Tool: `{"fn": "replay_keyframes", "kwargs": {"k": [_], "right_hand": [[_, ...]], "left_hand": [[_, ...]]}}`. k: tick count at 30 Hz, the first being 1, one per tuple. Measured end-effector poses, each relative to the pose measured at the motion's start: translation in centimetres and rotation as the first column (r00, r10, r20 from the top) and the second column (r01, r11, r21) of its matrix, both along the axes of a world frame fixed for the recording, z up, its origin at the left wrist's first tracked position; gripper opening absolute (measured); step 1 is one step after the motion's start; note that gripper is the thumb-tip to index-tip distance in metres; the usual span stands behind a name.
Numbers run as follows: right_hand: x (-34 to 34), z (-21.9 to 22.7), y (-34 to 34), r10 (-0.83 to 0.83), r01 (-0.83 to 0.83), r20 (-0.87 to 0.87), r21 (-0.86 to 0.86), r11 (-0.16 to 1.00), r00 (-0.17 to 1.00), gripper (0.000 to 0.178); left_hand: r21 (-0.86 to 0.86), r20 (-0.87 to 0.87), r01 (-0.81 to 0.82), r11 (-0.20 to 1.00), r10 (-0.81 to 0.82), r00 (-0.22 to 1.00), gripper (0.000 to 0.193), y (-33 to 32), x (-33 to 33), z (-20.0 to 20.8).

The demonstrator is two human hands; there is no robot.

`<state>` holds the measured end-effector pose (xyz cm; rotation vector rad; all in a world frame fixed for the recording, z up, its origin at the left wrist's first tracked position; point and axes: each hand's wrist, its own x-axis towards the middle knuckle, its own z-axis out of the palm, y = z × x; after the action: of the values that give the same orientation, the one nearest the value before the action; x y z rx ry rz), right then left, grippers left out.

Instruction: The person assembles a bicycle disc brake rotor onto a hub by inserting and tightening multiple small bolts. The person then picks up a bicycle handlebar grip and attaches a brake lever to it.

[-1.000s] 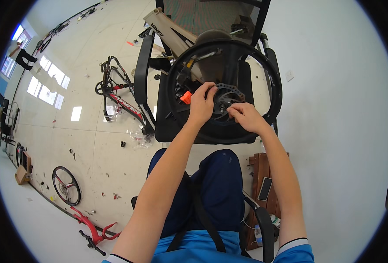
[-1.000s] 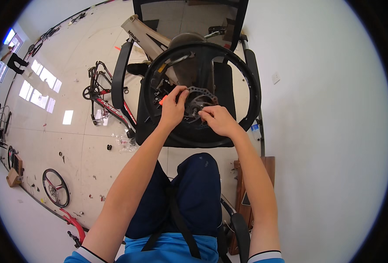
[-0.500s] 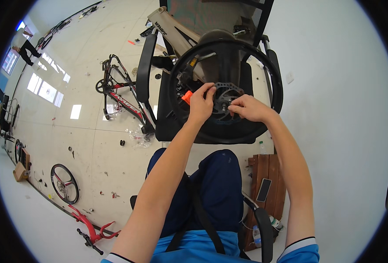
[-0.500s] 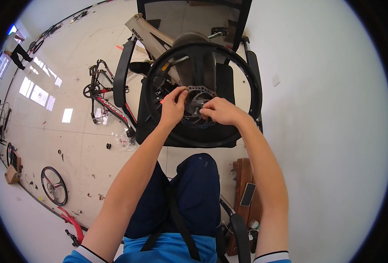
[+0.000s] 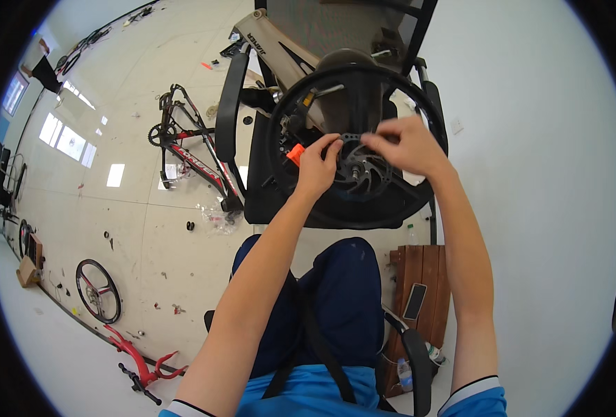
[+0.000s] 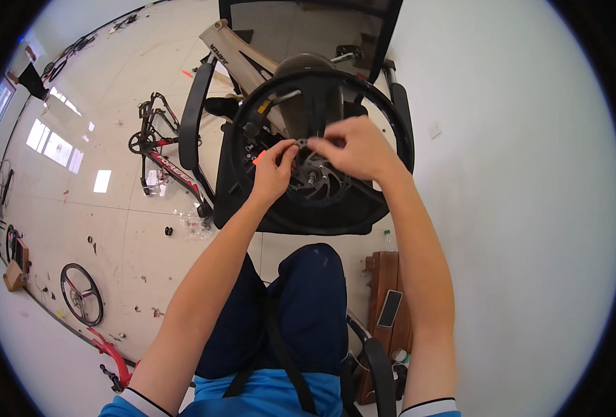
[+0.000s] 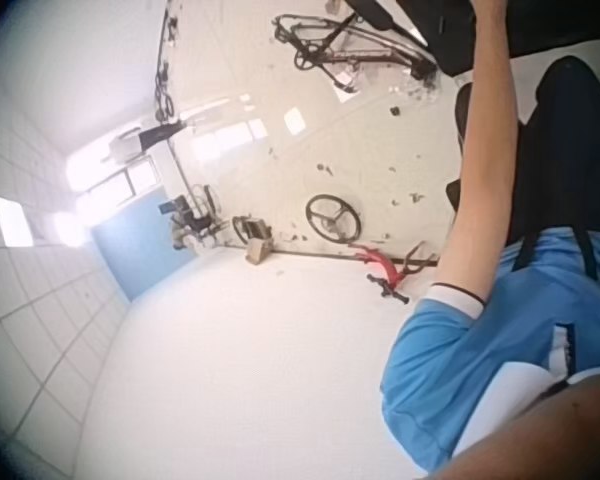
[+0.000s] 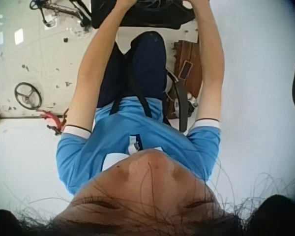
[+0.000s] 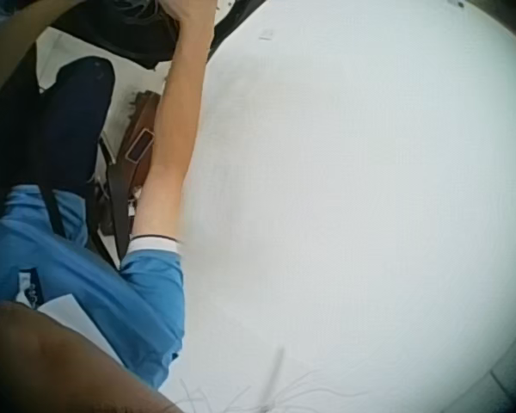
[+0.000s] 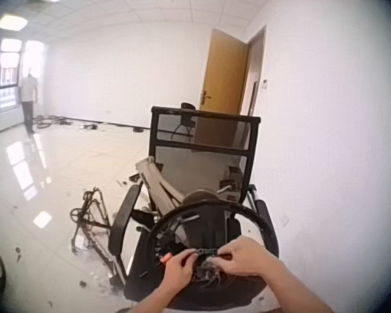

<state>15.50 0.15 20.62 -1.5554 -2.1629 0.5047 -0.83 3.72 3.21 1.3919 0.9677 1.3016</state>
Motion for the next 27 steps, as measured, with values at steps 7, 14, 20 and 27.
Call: {"fn": "replay_keyframes", "kwargs": {"k": [7,14,20,27], "right_hand": [[2.8,-7.9,-5.6,-0.47,0.525,-0.356,0.074,0.848,0.808,0.021],[0.9,-13.5,-8.0,-0.54,0.606,-0.487,-0.028,0.795,0.686,0.017],[1.7,-14.4,-8.4,-0.563,0.623,-0.595,-0.129,0.771,0.573,0.021],[0.9,-14.5,-8.8,-0.574,0.644,-0.534,-0.07,0.761,0.62,0.017]], "left_hand": [[-0.031,0.022,0.003,1.0,-0.002,1.0,0.026,-0.6,0.8,0.4],[-0.014,-0.024,0.035,0.999,-0.035,0.999,0.025,-0.1,-0.2,0.3],[-0.042,-0.051,-0.005,0.999,0.003,0.999,0.024,-0.5,-0.1,1.1],[-0.016,-0.018,0.018,1.0,-0.018,1.0,0.024,-0.4,-0.1,0.8]]}}
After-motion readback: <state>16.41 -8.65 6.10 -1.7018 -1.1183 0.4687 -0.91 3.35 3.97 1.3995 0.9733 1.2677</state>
